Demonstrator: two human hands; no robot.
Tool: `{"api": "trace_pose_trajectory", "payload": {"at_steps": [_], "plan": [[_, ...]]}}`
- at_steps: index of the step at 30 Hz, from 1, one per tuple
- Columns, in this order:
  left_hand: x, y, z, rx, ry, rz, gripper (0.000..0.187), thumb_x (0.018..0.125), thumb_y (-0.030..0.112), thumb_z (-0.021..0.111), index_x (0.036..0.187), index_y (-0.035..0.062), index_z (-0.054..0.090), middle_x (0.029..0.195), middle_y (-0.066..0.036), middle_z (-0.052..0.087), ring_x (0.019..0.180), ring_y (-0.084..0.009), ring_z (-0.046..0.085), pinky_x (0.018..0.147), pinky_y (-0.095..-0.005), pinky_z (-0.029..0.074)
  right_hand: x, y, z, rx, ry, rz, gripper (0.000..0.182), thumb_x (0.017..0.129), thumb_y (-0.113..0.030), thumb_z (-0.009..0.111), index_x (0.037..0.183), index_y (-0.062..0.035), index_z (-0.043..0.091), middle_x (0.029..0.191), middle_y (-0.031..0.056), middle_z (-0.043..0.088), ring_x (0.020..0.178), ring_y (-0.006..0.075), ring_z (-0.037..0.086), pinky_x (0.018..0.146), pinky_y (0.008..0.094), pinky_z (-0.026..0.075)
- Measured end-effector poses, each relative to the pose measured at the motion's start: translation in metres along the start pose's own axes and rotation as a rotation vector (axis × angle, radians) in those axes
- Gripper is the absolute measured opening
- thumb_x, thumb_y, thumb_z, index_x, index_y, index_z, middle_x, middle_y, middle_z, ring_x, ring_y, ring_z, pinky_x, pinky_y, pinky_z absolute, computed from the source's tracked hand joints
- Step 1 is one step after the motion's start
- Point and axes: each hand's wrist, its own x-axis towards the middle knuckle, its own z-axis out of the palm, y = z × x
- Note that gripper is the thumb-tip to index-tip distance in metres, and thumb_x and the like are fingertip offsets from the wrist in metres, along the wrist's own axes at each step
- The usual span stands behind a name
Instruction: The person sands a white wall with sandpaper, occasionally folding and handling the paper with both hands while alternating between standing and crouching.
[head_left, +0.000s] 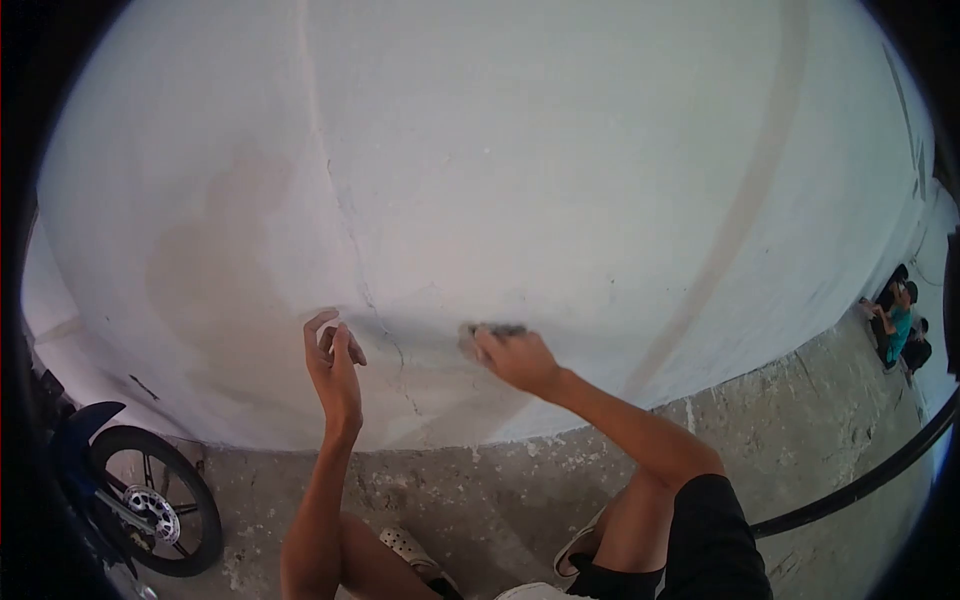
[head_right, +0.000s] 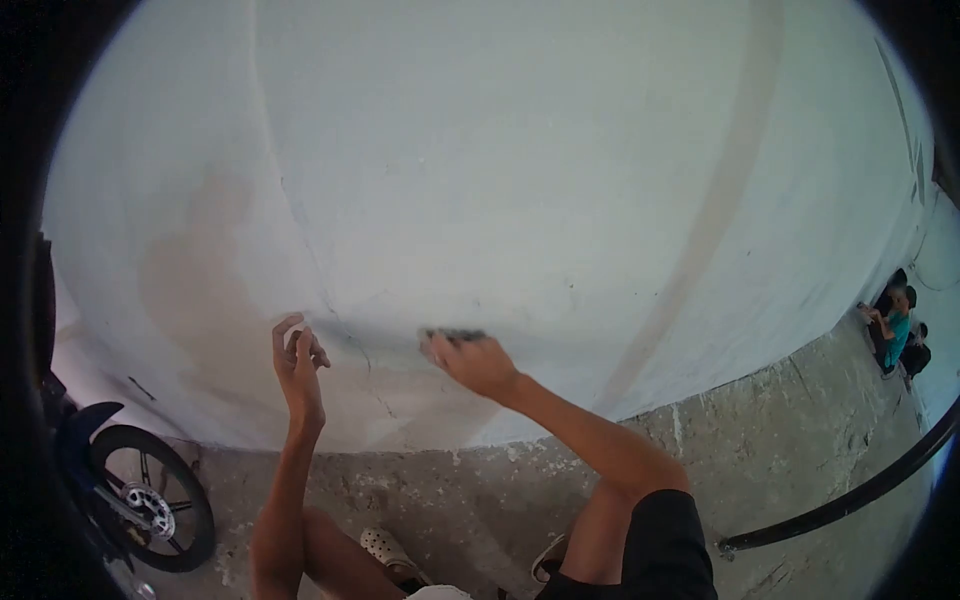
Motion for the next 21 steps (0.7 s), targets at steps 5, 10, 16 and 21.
{"api": "trace_pose_trajectory", "payload": {"at_steps": [5, 10, 16, 21], "plan": [[0.002, -0.005, -0.01, 0.032, -0.03, 0.014, 0.02, 0.099, 0.014, 0.051, 0.118, 0.0067, 0.052, 0.074, 0.0, 0.044, 0.067, -0.0091, 0.044, 0.06, -0.0265, 0.04, -0.004, 0.002, 0.016, 0.05, 0.157, -0.19, 0.019, 0.093, -0.024, 0.061, 0.102, -0.007, 0.058, 0.065, 0.0078, 0.065, 0.052, 0.0253, 0.064, 0.049, 0.0377, 0.053], [0.001, -0.002, -0.008, 0.047, -0.036, -0.025, 0.018, 0.1, 0.014, 0.05, 0.116, 0.0062, 0.052, 0.074, -0.001, 0.045, 0.066, -0.0093, 0.043, 0.06, -0.0261, 0.039, 0.064, 0.0, -0.041, -0.055, 0.345, 0.001, 0.017, 0.094, -0.021, 0.063, 0.098, -0.0062, 0.056, 0.059, 0.0072, 0.062, 0.046, 0.0251, 0.06, 0.043, 0.0372, 0.048], [0.0, -0.004, -0.005, 0.074, -0.056, 0.003, 0.019, 0.101, 0.013, 0.049, 0.117, 0.0037, 0.049, 0.071, -0.001, 0.044, 0.062, -0.009, 0.042, 0.058, -0.0257, 0.036, 0.143, -0.018, -0.102, 0.176, 0.478, 0.166, 0.015, 0.099, -0.019, 0.055, 0.097, -0.0044, 0.053, 0.065, 0.0113, 0.063, 0.049, 0.0268, 0.062, 0.043, 0.0381, 0.047], [0.001, 0.0, 0.001, 0.033, -0.011, -0.005, 0.018, 0.101, 0.013, 0.048, 0.117, 0.0036, 0.049, 0.071, -0.001, 0.045, 0.062, -0.0087, 0.042, 0.058, -0.0255, 0.037, 0.09, -0.027, -0.045, 0.151, 0.309, 0.03, 0.013, 0.095, -0.016, 0.058, 0.099, -0.0036, 0.054, 0.073, 0.012, 0.067, 0.055, 0.0282, 0.065, 0.046, 0.0377, 0.051]]}}
